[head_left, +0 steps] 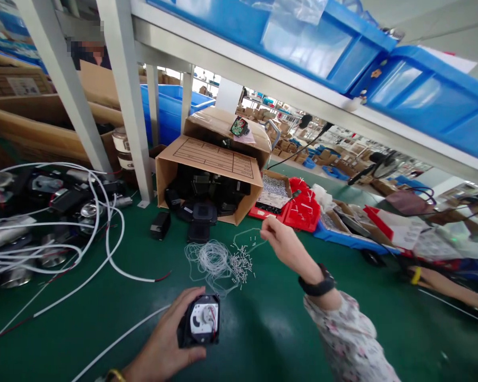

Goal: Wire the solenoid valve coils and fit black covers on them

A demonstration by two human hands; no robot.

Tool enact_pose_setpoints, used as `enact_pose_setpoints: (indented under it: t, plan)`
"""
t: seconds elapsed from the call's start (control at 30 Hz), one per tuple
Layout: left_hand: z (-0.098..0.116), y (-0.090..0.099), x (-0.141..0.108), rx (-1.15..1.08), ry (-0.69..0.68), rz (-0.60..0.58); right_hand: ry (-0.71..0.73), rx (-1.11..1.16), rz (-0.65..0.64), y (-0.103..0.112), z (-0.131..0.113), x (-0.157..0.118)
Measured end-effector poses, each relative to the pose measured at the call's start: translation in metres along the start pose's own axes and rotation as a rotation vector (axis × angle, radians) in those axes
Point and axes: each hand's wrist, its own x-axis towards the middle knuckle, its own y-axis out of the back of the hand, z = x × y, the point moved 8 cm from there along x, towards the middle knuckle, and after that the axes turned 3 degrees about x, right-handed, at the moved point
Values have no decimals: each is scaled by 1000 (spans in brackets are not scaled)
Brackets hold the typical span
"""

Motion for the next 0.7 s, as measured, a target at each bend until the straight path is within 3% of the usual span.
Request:
enact_pose_setpoints:
  t: [0.1, 0.2, 0.27, 0.33, 0.37, 0.43, 0.5, 0.7]
  plan:
    - [-2, -3, -1, -123, 72, -1, -54, 145, -261, 9, -9, -53]
    - [5, -4, -1, -174, 84, -9, -179, 320, -533, -16, 4, -107]
    - [9, -4, -1, -159, 93, -5, -248, 380, -587, -39, 26, -132]
    - [14, -2, -2, -149, 104, -4, -289, 306, -504, -56, 59, -145]
    - [16, -2, -2, -149, 105, -12, -295, 205, -403, -58, 77, -147]
    - [21, -3, -3, -166, 100, -26, -297, -10, -144, -50, 105, -150]
    - [25, -5, -3, -184, 93, -45, -319, -129, 34, -41, 124, -156]
    - [37, -31, 1, -162, 76, -141, -487, -116, 59, -50, 155, -178]
